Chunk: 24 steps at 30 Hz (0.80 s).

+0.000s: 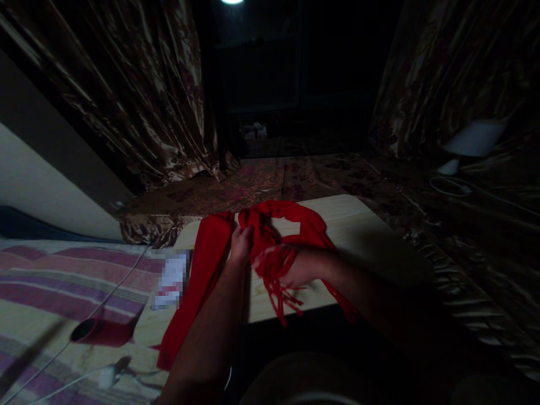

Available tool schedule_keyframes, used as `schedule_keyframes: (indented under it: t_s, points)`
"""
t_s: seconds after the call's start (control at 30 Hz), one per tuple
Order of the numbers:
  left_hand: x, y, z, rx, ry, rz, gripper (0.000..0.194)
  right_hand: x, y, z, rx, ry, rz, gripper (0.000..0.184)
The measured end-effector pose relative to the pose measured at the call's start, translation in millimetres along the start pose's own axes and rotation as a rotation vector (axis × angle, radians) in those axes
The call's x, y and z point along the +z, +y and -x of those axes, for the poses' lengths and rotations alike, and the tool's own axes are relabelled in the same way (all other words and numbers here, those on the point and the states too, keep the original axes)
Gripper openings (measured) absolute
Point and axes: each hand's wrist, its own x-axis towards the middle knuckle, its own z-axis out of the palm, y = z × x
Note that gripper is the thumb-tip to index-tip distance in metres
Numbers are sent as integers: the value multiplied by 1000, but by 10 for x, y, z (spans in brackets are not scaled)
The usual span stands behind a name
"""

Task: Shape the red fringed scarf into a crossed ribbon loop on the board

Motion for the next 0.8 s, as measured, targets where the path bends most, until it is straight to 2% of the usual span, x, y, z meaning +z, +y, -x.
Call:
schedule_keyframes:
  t_s: [0.07,0.13,0.17,0.2,0.33,0.4,0.47,0.57,0.67,0.8]
  points:
    - [-27,-13,-8,-4,6,-23,25,58,-145,170,-76,-225,28,37]
    - [-55,-35,-23,2,4,-35,26,46,-173,269,-88,-332,98,41]
    - [-66,-47,-31,7,2,-45,26,11,-135,286,-62,-316,144,41]
    - [-73,-58,-38,12,2,-54,26,-41,-66,287,-16,-249,183,39]
    - [-70,-69,-57,18,13,-43,27,-302,376,220,244,169,253,28]
    - [-68,-54,-62,-8,-15,13,24,-378,570,201,327,278,243,25]
    - [-80,-31,-66,-56,-68,77,20,-372,678,191,333,273,217,24]
    - [-111,-7,-65,-101,-79,89,24,-229,690,144,247,164,176,25]
    - [-114,-15,-42,-61,-29,34,37,-45,633,46,209,134,179,24]
    - [-66,-36,3,22,-28,-25,45,91,634,-62,303,103,218,21]
